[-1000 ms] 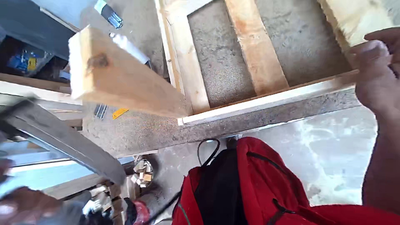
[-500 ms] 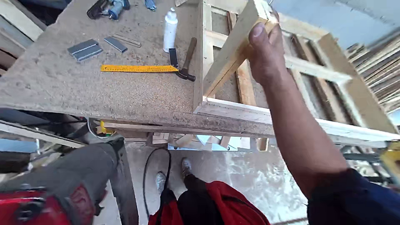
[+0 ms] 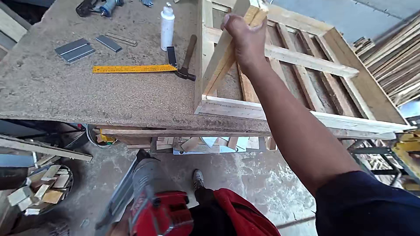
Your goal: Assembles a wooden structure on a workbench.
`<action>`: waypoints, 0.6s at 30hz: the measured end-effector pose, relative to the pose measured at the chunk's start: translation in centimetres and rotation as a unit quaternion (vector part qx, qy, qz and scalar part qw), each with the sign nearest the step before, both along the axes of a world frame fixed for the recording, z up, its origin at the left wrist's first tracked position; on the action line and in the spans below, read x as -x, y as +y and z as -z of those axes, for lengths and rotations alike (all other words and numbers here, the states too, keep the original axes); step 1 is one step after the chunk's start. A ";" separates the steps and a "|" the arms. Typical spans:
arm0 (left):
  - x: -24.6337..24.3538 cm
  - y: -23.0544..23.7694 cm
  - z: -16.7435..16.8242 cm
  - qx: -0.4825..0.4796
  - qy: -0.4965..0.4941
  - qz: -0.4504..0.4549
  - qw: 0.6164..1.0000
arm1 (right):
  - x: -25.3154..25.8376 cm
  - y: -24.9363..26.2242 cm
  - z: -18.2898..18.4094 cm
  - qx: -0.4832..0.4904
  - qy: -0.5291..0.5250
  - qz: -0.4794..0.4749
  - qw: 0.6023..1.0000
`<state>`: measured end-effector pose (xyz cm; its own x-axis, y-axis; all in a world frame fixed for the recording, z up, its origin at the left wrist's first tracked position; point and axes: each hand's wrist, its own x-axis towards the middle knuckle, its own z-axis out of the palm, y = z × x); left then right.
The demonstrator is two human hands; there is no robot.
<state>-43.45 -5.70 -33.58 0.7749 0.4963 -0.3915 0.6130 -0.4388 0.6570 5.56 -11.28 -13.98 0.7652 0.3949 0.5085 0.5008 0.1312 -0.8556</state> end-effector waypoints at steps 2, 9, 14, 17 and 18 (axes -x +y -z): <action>-1.8 0.6 -2.5 -0.102 0.046 0.078 0.991 | 0.0 0.1 -0.1 0.001 0.002 0.004 1.000; -7.8 5.5 -5.6 -0.357 -0.061 0.263 0.894 | 0.5 -0.4 -0.6 0.006 0.016 -0.014 1.000; -13.5 12.3 -7.4 -0.353 0.044 0.263 0.897 | 0.8 -0.1 -0.5 -0.004 0.019 -0.019 1.000; -17.2 17.2 -6.9 -0.397 0.078 0.238 0.883 | 0.8 -0.2 -0.6 -0.004 0.020 -0.014 1.000; -18.5 18.7 -6.7 -0.407 0.095 0.225 0.880 | 0.8 -0.2 -0.7 0.001 0.022 -0.011 1.000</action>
